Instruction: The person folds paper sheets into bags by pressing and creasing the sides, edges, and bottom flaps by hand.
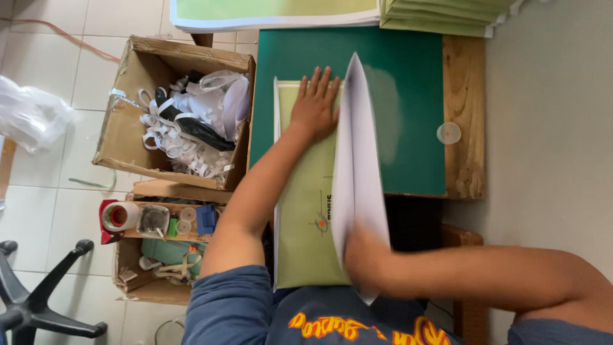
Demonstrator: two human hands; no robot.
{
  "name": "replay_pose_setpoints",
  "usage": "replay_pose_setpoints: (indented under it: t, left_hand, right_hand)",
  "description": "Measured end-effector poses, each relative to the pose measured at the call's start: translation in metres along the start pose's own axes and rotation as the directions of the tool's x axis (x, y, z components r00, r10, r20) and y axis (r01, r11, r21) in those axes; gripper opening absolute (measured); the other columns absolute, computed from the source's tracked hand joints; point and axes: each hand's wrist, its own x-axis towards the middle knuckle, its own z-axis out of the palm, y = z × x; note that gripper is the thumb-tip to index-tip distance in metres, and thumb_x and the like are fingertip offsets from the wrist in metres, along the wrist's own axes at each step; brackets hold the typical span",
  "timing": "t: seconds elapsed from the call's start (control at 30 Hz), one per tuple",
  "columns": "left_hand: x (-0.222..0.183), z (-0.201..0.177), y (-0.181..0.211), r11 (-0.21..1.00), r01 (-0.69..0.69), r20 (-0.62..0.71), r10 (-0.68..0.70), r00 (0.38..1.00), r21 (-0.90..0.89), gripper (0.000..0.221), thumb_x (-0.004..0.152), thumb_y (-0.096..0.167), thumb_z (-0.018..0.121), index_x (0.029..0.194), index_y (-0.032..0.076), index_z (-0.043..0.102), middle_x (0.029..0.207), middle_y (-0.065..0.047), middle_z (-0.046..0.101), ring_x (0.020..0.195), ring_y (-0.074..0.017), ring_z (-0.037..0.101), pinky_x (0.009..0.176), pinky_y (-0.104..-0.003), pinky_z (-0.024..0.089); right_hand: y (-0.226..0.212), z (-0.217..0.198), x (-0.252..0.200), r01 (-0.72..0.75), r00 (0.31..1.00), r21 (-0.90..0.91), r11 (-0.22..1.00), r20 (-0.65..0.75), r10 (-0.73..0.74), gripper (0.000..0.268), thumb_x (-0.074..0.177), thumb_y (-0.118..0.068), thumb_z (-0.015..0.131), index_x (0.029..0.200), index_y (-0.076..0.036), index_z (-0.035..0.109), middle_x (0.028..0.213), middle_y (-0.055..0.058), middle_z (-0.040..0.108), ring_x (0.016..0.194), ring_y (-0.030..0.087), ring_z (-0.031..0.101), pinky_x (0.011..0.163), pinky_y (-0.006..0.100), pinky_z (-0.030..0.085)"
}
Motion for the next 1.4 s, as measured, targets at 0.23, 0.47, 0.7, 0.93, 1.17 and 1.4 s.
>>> replay_pose_setpoints:
  t: [0.23,0.47,0.7,0.93,1.17,1.4]
  left_hand:
    - [-0.012,-0.005,0.022,0.991,0.014,0.198,-0.04,0.979,0.131,0.077,0.101,0.051,0.038,0.163,0.009,0.021,0.172,-0.016,0.009,0.159,-0.0345,0.001,0.128,-0.05,0.003]
    - [-0.008,0.003,0.007,0.998,-0.007,0.132,0.0,0.991,0.055,0.073,0.103,0.048,0.033,0.162,0.006,0.025,0.172,-0.015,0.015,0.159,-0.0327,0.007,0.128,-0.049,0.003]
    - [0.023,0.014,-0.007,0.663,0.022,0.244,0.245,0.938,-0.748,0.066,0.105,0.036,0.019,0.16,0.001,0.029,0.17,-0.016,0.027,0.159,-0.0286,0.019,0.129,-0.047,0.001]
    - [0.01,-0.015,0.009,0.937,-0.22,0.298,0.299,0.907,-0.271,0.067,0.096,0.025,0.034,0.158,0.0,0.032,0.17,-0.018,0.022,0.158,-0.0299,0.017,0.13,-0.043,0.014]
    - [0.002,-0.014,0.017,0.945,-0.323,0.289,0.323,0.901,-0.048,0.071,0.095,0.025,0.041,0.159,-0.003,0.031,0.171,-0.017,0.019,0.159,-0.0295,0.015,0.129,-0.044,0.015]
    - [0.0,-0.013,0.016,0.929,-0.368,0.252,0.348,0.903,0.034,0.073,0.094,0.025,0.047,0.16,-0.002,0.029,0.17,-0.016,0.017,0.158,-0.03,0.013,0.129,-0.048,0.014]
  right_hand:
    - [0.089,0.111,0.065,-0.107,0.987,0.942,0.317,0.063,0.145,0.028,0.094,-0.024,0.063,0.11,-0.005,0.076,0.107,0.018,0.075,0.099,0.034,0.071,0.087,0.048,0.056]
    - [0.14,0.155,0.152,-0.316,0.713,0.754,0.576,-0.212,0.668,0.029,0.089,-0.016,0.062,0.114,-0.003,0.072,0.105,0.019,0.074,0.092,0.036,0.071,0.075,0.049,0.057]
    - [0.12,0.104,0.154,-0.263,0.781,0.725,0.636,-0.227,0.582,0.025,0.091,-0.02,0.063,0.107,-0.002,0.071,0.097,0.018,0.073,0.08,0.035,0.07,0.063,0.051,0.055]
    - [0.12,0.075,0.122,-0.172,0.825,0.717,0.675,-0.27,0.497,0.039,0.08,-0.025,0.071,0.105,0.004,0.072,0.1,0.021,0.071,0.088,0.036,0.069,0.075,0.047,0.055]
    - [0.139,0.072,0.053,0.077,0.714,0.655,0.752,-0.562,0.417,0.034,0.085,-0.002,0.071,0.117,-0.014,0.069,0.126,0.007,0.063,0.118,0.029,0.066,0.102,0.049,0.051]
    - [0.167,0.111,0.09,-0.027,0.814,0.583,0.812,-0.458,0.356,0.047,0.086,0.0,0.066,0.133,-0.001,0.067,0.156,0.014,0.055,0.146,0.033,0.05,0.118,0.052,0.043]
